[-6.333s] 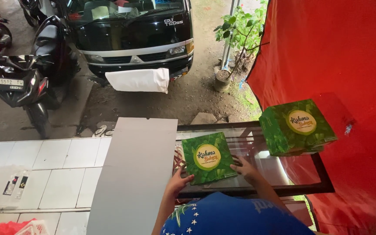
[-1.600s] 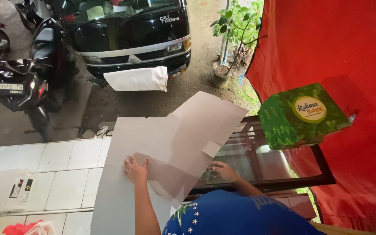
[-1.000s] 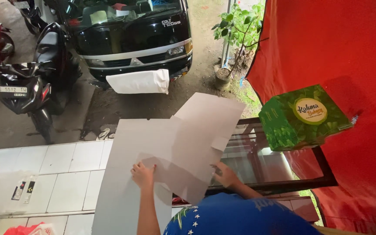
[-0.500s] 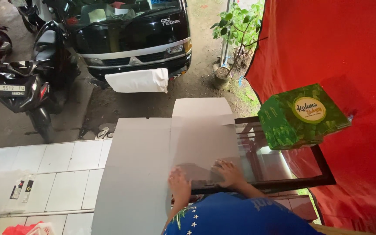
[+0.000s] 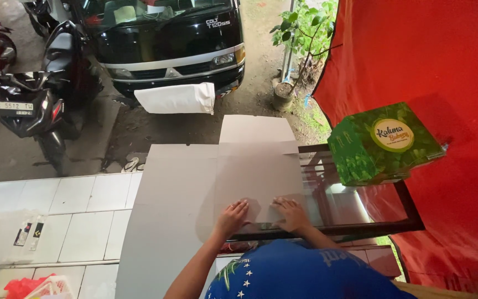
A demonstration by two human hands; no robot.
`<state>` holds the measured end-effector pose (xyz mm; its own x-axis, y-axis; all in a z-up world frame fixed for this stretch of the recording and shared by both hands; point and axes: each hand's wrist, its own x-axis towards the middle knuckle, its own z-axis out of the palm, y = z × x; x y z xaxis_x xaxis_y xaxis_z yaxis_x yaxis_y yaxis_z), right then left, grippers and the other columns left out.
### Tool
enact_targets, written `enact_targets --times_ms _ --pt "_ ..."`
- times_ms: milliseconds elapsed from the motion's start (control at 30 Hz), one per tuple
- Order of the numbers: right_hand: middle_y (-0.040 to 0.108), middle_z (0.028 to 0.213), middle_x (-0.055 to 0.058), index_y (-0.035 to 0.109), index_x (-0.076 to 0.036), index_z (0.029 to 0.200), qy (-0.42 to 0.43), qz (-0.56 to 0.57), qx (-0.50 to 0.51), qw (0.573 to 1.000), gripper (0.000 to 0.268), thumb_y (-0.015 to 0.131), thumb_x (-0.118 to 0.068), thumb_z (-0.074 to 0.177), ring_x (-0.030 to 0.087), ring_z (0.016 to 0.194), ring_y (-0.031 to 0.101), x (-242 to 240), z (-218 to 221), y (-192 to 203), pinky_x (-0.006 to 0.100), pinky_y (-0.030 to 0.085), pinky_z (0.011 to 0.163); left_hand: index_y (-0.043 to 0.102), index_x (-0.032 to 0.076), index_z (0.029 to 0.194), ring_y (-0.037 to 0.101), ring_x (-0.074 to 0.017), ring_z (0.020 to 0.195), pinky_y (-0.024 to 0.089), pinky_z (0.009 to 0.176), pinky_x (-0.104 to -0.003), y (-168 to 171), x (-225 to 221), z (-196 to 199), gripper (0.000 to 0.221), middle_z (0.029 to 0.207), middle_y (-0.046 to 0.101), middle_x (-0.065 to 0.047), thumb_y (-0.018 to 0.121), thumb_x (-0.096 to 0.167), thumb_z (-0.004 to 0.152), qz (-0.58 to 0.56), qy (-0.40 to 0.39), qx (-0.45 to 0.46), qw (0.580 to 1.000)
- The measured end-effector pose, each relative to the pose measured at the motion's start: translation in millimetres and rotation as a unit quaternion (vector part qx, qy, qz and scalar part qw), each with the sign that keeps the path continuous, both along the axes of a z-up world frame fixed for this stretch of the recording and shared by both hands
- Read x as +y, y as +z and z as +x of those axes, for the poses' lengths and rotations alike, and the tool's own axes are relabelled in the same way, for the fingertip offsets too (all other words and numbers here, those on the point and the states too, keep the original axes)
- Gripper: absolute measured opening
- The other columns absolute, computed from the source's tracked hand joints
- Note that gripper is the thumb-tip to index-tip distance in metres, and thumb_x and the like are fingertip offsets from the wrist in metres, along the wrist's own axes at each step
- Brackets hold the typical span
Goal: Assembling and folding cardboard cake boxes on a glass-topped counter.
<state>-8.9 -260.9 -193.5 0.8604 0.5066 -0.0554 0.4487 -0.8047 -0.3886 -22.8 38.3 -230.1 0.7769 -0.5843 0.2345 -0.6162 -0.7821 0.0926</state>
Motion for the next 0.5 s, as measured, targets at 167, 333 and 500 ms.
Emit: enact_targets --times_ms 167,333,500 --pt "0.042 0.155 0.008 0.052 -0.023 0.145 0.033 0.012 -0.008 0.999 0.082 0.082 -0.054 0.075 0.032 0.144 0.036 -0.2 2.6 -1.0 0.053 0.028 0.115 0.057 0.001 0.138 0.054 -0.0302 0.134 0.046 0.103 -0.046 3.4 -1.7 -7.2 0.065 0.147 0.057 -0.015 0.065 0.046 0.092 0.017 0.005 -0.006 1.0" --pt "0.044 0.155 0.007 0.052 -0.023 0.145 0.026 0.002 -0.032 0.999 0.083 0.082 -0.054 0.074 0.031 0.144 0.038 1.5 -3.3 0.1 0.053 0.032 0.114 0.057 -0.001 0.138 0.054 -0.0328 0.133 0.045 0.106 -0.044 3.5 -3.1 -12.4 0.063 0.147 0.056 -0.018 0.062 0.046 0.095 -0.01 -0.002 -0.033 0.999" --pt "0.047 0.152 0.005 0.053 -0.017 0.141 0.009 0.014 -0.035 0.999 0.084 0.084 -0.05 0.07 0.026 0.143 0.041 2.7 -2.9 2.1 0.054 0.033 0.112 0.057 0.001 0.138 0.055 -0.0308 0.133 0.044 0.108 -0.044 -12.5 -9.5 -10.8 0.066 0.146 0.058 -0.015 0.068 0.045 0.09 0.011 0.035 -0.018 0.999"
